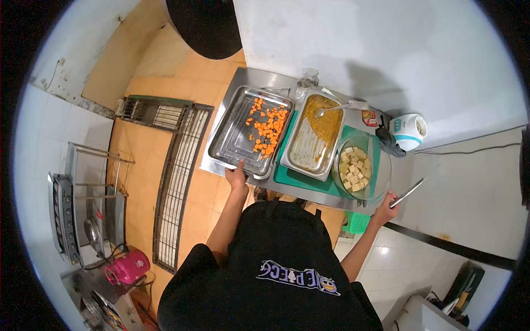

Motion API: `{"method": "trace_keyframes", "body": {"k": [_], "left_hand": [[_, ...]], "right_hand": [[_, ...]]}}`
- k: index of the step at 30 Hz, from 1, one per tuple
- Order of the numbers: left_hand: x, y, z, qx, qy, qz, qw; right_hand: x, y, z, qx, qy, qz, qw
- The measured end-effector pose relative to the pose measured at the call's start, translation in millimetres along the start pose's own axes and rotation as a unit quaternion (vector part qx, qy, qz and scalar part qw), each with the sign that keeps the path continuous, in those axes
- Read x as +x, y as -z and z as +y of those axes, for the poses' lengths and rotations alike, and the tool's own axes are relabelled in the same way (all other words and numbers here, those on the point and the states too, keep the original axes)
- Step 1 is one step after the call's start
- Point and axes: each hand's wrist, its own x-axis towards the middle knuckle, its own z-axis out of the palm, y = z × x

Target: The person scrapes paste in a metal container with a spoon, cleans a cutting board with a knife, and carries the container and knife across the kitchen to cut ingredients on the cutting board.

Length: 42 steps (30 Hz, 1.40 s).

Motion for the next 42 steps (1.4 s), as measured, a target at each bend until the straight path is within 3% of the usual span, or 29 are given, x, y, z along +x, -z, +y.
{"method": "trace_keyframes", "body": {"k": [2,4,6,11,14,16,17,19,20,23,25,29,34,42], "left_hand": [[21.2,1.9,-11.3,-0.083,-0.077,-0.057,0.992],[26.8,2.8,-5.4,-0.114,-0.036,-0.061,0.991],[42.4,7.3,-2.8,-0.181,0.017,-0.043,0.982],[78.7,33.6,-22.3,-0.146,0.063,-0.061,0.985],[59.7,28.6,-0.8,-0.174,0.073,-0.091,0.978],[83.6,40.0,-12.2,-0.164,0.118,-0.092,0.975],[80.4,36.8,-6.5,-0.182,0.119,-0.113,0.969],[84.2,32.2,-10.5,-0.195,0.099,-0.148,0.964],[84.6,30.6,-14.0,-0.193,0.106,-0.146,0.964],[79.5,34.2,-7.3,-0.171,0.09,-0.123,0.973],[81.3,35.3,-16.9,-0.174,0.105,-0.105,0.973],[87.7,40.0,-33.8,-0.193,0.078,-0.076,0.975],[77.8,43.0,-40.5,-0.226,0.075,-0.068,0.969],[68.8,42.9,-54.7,-0.235,0.016,0.01,0.972]], "right_hand": [[-6.8,-3.8,14.5,0.026,-0.004,0.031,0.999],[-16.3,-2.6,22.2,0.051,-0.009,0.057,0.997],[-27.8,-0.1,22.3,0.078,-0.108,0.033,0.991],[-72.5,-20.7,-22.2,0.15,-0.109,0.029,0.982],[-109.8,-36.3,-34.4,0.207,-0.076,-0.004,0.975],[-136.1,-49.8,-11.9,0.272,-0.049,-0.109,0.955],[-158.9,-61.1,55.9,0.273,-0.06,-0.136,0.951],[-178.0,-74.1,82.6,0.153,-0.083,-0.272,0.947],[-186.4,-77.7,36.6,0.031,-0.096,-0.371,0.923],[-206.1,-89.1,-11.8,0.016,-0.11,-0.457,0.882],[-201.3,-103.0,-12.2,-0.042,-0.134,-0.558,0.818],[-196.4,-143.1,9.1,-0.022,-0.086,-0.566,0.819],[-190.5,-217.2,42.6,0.007,-0.118,-0.554,0.824],[-195.2,-328.2,67.1,-0.006,-0.09,-0.497,0.863]]}}
